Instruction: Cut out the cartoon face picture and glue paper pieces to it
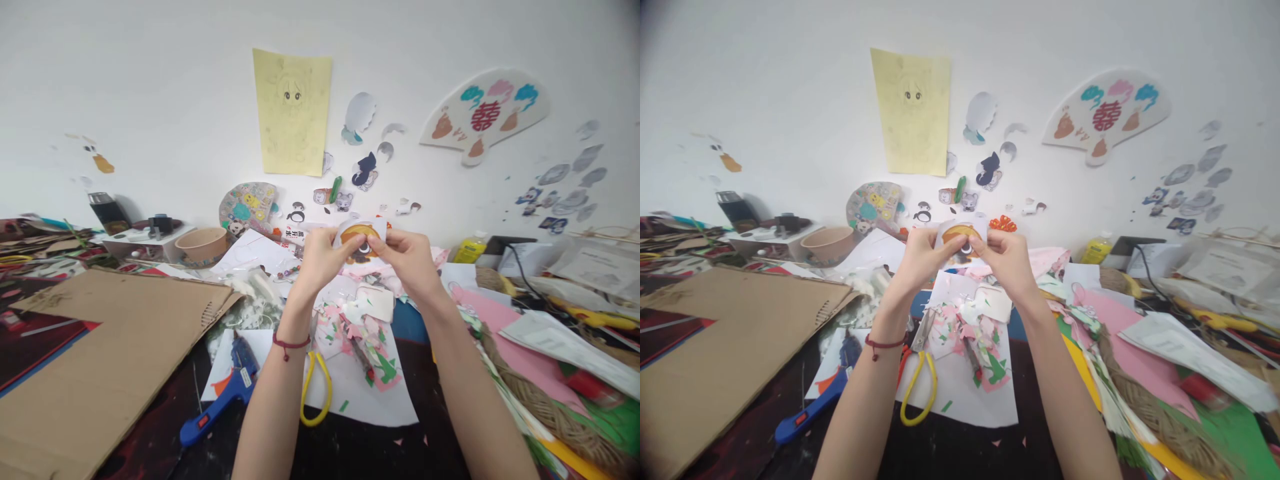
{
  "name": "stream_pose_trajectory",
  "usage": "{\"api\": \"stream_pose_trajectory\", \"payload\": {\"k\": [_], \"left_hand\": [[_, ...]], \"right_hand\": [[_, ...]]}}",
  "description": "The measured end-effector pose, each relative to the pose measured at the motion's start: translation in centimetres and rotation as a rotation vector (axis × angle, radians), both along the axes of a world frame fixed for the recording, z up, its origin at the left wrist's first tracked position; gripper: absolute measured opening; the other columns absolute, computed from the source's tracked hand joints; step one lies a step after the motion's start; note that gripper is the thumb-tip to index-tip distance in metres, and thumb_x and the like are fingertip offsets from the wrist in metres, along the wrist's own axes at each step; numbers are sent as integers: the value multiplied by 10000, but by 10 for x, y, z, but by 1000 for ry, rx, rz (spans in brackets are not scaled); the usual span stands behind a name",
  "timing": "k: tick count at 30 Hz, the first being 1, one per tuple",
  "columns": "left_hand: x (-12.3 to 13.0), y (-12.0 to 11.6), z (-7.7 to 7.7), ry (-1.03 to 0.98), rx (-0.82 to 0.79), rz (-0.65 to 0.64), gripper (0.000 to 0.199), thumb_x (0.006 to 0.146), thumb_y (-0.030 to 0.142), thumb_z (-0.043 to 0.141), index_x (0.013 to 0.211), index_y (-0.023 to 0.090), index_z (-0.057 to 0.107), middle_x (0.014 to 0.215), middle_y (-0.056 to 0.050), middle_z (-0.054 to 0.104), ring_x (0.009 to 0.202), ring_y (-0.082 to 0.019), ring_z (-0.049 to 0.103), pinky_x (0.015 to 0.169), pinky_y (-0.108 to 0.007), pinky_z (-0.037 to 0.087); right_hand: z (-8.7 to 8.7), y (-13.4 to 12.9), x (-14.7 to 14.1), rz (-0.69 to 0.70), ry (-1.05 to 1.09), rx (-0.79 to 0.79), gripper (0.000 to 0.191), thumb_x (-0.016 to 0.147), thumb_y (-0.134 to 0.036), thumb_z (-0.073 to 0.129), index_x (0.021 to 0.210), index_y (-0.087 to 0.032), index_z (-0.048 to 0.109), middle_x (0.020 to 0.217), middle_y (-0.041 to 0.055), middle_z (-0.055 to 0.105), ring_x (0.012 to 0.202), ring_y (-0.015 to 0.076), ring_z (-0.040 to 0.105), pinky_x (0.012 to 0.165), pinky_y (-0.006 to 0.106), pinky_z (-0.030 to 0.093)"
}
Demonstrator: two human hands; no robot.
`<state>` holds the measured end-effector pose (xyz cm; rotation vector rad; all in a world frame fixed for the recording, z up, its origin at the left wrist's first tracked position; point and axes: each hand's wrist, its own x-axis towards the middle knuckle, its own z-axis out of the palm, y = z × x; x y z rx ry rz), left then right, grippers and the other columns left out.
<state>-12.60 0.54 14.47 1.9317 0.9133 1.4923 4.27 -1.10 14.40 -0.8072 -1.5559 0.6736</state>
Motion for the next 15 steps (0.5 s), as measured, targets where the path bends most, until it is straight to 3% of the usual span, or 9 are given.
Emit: {"api": "stream_pose_trajectory", "payload": {"k": [4, 10, 12, 15], "left_hand": [[0, 6, -1, 2, 54, 94, 473, 954, 451, 500, 597, 150, 570, 518, 19, 471, 510, -95, 412, 476, -230, 294], [-3, -1, 2, 45, 99, -80, 159, 776, 291, 756, 758, 144, 696, 707, -24, 691, 677, -146, 597, 595, -230, 444], [-3, -2, 3, 51, 82, -102, 157, 755, 285, 777, 773, 147, 705, 736, -30, 712, 693, -152, 614, 605, -233, 450], [-1, 0, 2, 28, 62, -44, 265, 856, 353, 678, 702, 137, 673, 639, -21, 660, 596, -124, 559, 548, -229, 393]], "right_hand": [[-1, 1, 4, 78, -19, -36, 341, 743, -511, 809, 775, -184, 717, 775, 41, 697, 747, 199, 651, 697, 320, 519], [-1, 2, 2, -117, -57, 41, 420, 709, -568, 810, 676, -168, 688, 653, 28, 640, 640, 174, 604, 577, 276, 458], [0, 2, 1, -150, -42, 69, 438, 735, -585, 783, 650, -169, 672, 633, 25, 624, 622, 164, 586, 559, 270, 441], [0, 2, 1, -154, -33, 104, 411, 788, -560, 748, 663, -173, 683, 629, 20, 622, 610, 155, 573, 556, 269, 431]]}}
